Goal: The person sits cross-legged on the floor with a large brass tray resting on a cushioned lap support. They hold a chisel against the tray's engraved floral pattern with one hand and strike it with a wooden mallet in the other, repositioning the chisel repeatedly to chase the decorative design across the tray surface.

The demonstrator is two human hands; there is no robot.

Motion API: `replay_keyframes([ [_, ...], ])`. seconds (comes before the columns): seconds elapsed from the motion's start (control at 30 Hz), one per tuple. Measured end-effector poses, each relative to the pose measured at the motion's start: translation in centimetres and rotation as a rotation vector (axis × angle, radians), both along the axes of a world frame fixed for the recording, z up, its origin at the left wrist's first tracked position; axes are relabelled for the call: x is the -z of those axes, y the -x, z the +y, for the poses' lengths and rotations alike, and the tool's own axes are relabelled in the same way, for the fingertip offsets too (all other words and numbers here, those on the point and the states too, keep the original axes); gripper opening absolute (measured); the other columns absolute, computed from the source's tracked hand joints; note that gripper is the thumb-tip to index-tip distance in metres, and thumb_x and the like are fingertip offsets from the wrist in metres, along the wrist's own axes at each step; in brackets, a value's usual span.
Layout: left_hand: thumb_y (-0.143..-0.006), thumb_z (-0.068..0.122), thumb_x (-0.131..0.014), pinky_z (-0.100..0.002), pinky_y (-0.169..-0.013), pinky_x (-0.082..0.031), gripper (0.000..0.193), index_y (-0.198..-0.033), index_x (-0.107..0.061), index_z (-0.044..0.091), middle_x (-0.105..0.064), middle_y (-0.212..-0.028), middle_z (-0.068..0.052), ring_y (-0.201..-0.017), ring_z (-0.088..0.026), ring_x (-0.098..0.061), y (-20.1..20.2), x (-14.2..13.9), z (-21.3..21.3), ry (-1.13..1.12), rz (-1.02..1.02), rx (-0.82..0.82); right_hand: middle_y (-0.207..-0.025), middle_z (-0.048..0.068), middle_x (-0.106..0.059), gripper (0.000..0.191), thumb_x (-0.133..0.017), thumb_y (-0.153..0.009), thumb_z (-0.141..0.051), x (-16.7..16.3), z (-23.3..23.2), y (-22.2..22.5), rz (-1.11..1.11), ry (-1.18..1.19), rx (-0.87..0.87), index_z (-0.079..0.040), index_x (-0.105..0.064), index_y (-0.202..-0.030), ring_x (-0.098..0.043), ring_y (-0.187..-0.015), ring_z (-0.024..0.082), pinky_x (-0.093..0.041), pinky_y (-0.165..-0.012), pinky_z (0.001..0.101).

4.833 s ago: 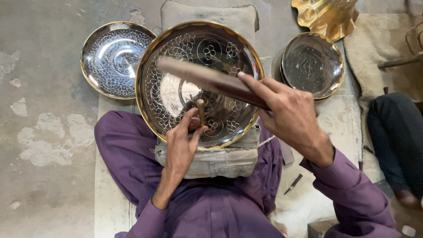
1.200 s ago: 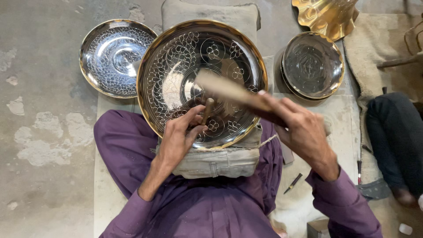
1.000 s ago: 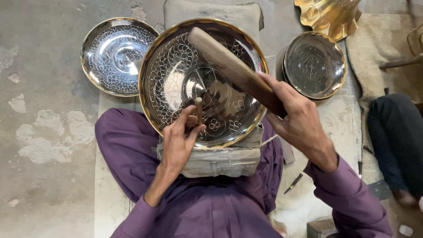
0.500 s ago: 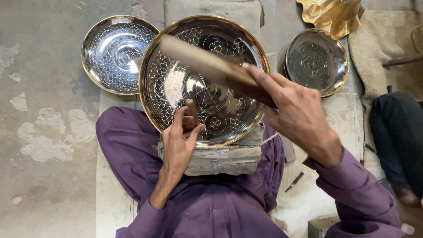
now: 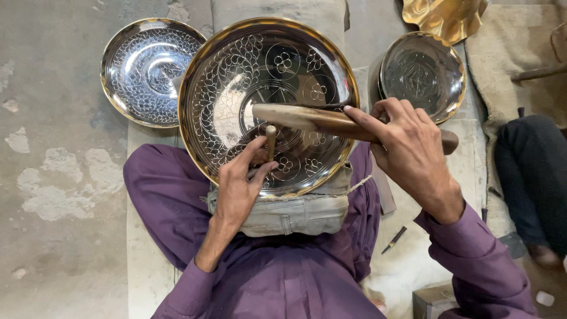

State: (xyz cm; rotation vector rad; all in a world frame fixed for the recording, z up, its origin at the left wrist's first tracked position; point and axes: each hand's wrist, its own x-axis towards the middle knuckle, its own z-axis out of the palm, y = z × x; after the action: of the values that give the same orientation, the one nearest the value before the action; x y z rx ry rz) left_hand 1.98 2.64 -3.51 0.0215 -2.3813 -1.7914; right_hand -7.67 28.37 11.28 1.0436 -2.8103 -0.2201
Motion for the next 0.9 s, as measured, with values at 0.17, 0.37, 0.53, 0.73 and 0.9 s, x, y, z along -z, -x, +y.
replay_keyframes([
  [0.17, -0.092, 0.008, -0.072, -0.039, -0.079, -0.07, 0.05, -0.139, -0.057, 0.013, -0.078, -0.106, -0.014, -0.099, -0.025, -0.079, -0.1, -0.4, 0.2, 0.023, -0.006, -0.004, -0.117, 0.01, -0.067, 0.069, -0.073, -0.087, -0.011, 0.1, -0.1, 0.3, -0.232, 0.386, 0.029, -0.021, -0.053, -0.152, -0.065, -0.093, 0.019, -0.059, -0.083, 0.0338],
  [0.37, -0.092, 0.008, -0.073, -0.04, -0.078, -0.069, 0.05, -0.139, -0.057, 0.011, -0.079, -0.104, -0.014, -0.096, -0.024, -0.079, -0.1, -0.7, 0.2, 0.052, -0.004, -0.024, -0.104, 0.001, -0.072, 0.062, -0.071, -0.095, -0.011, -0.4, -0.4, 0.6, -0.067, 0.215, -0.033, -0.023, -0.055, -0.153, -0.065, -0.076, 0.014, -0.057, -0.069, 0.0321],
  [0.53, -0.092, 0.007, -0.072, -0.039, -0.08, -0.07, 0.05, -0.139, -0.057, 0.01, -0.077, -0.105, -0.016, -0.098, -0.026, -0.078, 0.1, -0.6, 0.3, 0.008, -0.056, -0.03, -0.094, -0.002, -0.071, 0.056, -0.072, -0.098, -0.014, -0.3, -0.9, 0.9, -0.059, 0.048, -0.057, -0.025, -0.057, -0.15, -0.063, -0.069, 0.013, -0.052, -0.06, 0.0304],
  [0.73, -0.091, 0.008, -0.073, -0.039, -0.08, -0.07, 0.05, -0.139, -0.058, 0.011, -0.077, -0.106, -0.018, -0.099, -0.028, -0.078, 0.1, 0.0, 0.4, 0.007, -0.04, -0.02, -0.109, 0.002, -0.071, 0.061, -0.069, -0.09, -0.008, -0.1, -1.4, 0.5, -0.155, 0.308, -0.041, -0.023, -0.056, -0.148, -0.066, -0.081, 0.015, -0.056, -0.07, 0.0324],
  [0.9, -0.09, 0.01, -0.074, -0.04, -0.078, -0.068, 0.052, -0.139, -0.058, 0.011, -0.08, -0.101, -0.015, -0.094, -0.027, -0.08, 0.1, 0.3, 0.4, 0.048, -0.062, -0.003, -0.122, 0.005, -0.071, 0.061, -0.069, -0.092, -0.007, -0.2, -1.1, 0.3, -0.209, 0.478, 0.04, -0.018, -0.055, -0.151, -0.07, -0.095, 0.015, -0.061, -0.085, 0.0317],
])
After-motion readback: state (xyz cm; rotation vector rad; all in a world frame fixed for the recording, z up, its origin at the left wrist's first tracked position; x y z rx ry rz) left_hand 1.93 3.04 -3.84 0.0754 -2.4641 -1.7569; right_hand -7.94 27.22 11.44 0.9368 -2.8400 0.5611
